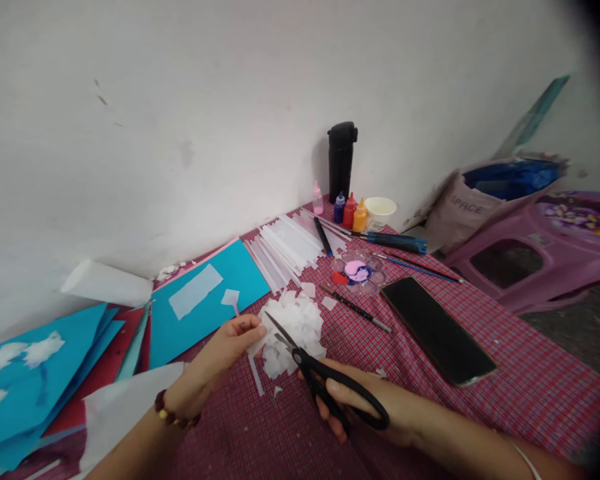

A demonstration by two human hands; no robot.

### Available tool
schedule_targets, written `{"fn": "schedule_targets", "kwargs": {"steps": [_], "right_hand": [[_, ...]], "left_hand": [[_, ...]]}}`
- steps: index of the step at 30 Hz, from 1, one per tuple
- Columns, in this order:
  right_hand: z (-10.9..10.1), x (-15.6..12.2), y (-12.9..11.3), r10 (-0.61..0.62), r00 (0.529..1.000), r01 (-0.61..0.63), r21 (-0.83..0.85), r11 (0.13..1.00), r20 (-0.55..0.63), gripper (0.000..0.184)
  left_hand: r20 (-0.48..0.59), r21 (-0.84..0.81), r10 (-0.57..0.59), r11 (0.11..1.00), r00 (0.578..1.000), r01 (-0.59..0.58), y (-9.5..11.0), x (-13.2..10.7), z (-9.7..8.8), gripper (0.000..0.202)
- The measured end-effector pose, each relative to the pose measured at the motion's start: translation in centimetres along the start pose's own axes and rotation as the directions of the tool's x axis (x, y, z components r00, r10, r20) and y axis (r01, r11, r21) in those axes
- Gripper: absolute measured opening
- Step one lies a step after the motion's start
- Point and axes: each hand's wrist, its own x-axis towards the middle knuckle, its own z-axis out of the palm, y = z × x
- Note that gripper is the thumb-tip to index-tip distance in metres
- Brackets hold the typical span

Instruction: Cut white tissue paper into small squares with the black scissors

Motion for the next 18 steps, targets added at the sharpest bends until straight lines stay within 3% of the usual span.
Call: {"fn": "schedule_targets", "kwargs": {"steps": [8, 11, 14, 18], "right_hand": [[0.0, 0.1, -0.2, -0.013, 0.998, 0.01, -0.051, 0.999, -0.064, 0.056], [-0.2, 0.1, 0.0, -0.024, 0.998, 0.028, 0.066, 0.997, -0.061, 0.052], [-0.4, 0.0, 0.1, 0.034, 0.999, -0.028, 0.204, 0.979, -0.023, 0.056], [-0.4, 0.1, 0.2, 0.079, 0.997, -0.076, 0.263, 0.962, -0.001, 0.058]], "left_hand": [[0.029, -0.053, 0.002, 0.999, 1.0, -0.001, 0.2, -0.1, 0.5, 0.023], [-0.016, -0.151, 0.038, 0.988, 0.999, -0.04, 1.0, -0.2, 0.1, 0.02], [-0.075, -0.288, 0.078, 0.953, 0.994, -0.097, 1.6, -0.3, -0.3, 0.016], [-0.027, -0.424, 0.053, 0.904, 0.998, -0.06, 1.4, -0.9, 0.5, 0.015]]}}
